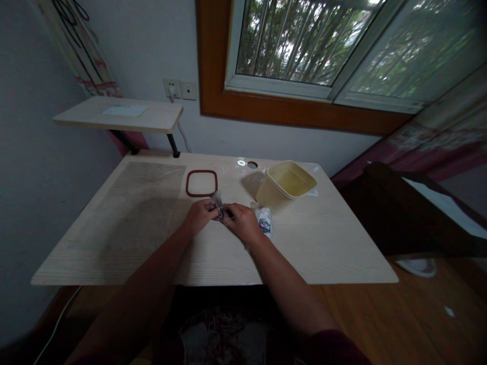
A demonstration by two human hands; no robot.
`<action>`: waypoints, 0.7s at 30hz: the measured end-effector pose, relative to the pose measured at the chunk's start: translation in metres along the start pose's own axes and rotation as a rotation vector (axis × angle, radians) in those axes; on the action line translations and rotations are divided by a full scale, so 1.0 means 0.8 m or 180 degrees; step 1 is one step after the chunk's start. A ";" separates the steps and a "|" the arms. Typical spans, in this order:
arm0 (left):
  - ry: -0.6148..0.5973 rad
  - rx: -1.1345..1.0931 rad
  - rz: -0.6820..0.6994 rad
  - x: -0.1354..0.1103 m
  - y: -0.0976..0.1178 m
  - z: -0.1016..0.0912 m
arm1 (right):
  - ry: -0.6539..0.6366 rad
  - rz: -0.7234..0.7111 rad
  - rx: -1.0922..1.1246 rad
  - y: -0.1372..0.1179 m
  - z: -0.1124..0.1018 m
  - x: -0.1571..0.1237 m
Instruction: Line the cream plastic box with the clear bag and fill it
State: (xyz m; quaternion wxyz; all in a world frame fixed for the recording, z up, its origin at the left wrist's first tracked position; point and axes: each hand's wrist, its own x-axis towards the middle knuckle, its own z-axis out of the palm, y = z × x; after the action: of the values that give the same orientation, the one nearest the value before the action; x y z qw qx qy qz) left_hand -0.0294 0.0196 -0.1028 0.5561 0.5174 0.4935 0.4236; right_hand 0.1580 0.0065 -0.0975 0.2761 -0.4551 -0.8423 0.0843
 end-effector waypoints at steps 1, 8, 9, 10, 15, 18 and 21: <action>-0.0042 -0.0041 -0.0024 0.000 0.001 -0.001 | 0.0012 0.0008 0.0061 0.000 0.000 0.000; -0.0136 -0.0164 0.0011 0.001 -0.002 -0.005 | 0.0077 0.0007 0.0223 -0.003 -0.004 0.001; -0.0115 -0.0147 0.0038 0.002 -0.004 -0.005 | 0.0069 -0.0013 0.0216 -0.003 -0.004 0.001; -0.0076 -0.0132 0.0066 0.003 -0.007 -0.005 | 0.0054 -0.0022 0.0195 -0.004 -0.004 0.001; 0.0150 -0.0014 0.0183 0.005 -0.018 -0.001 | -0.0055 0.0085 -0.0034 -0.001 0.002 0.001; 0.0216 0.0073 0.0230 0.004 -0.021 0.002 | -0.0125 0.0162 -0.0235 -0.002 0.005 0.002; 0.0274 0.0224 0.0304 0.003 -0.022 0.003 | -0.0179 0.0203 -0.0449 -0.006 0.003 0.003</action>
State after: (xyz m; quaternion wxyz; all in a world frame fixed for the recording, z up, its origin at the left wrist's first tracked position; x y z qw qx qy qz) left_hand -0.0275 0.0198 -0.1209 0.4951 0.5408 0.5063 0.4540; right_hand 0.1522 0.0059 -0.0967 0.2168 -0.4976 -0.8386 0.0462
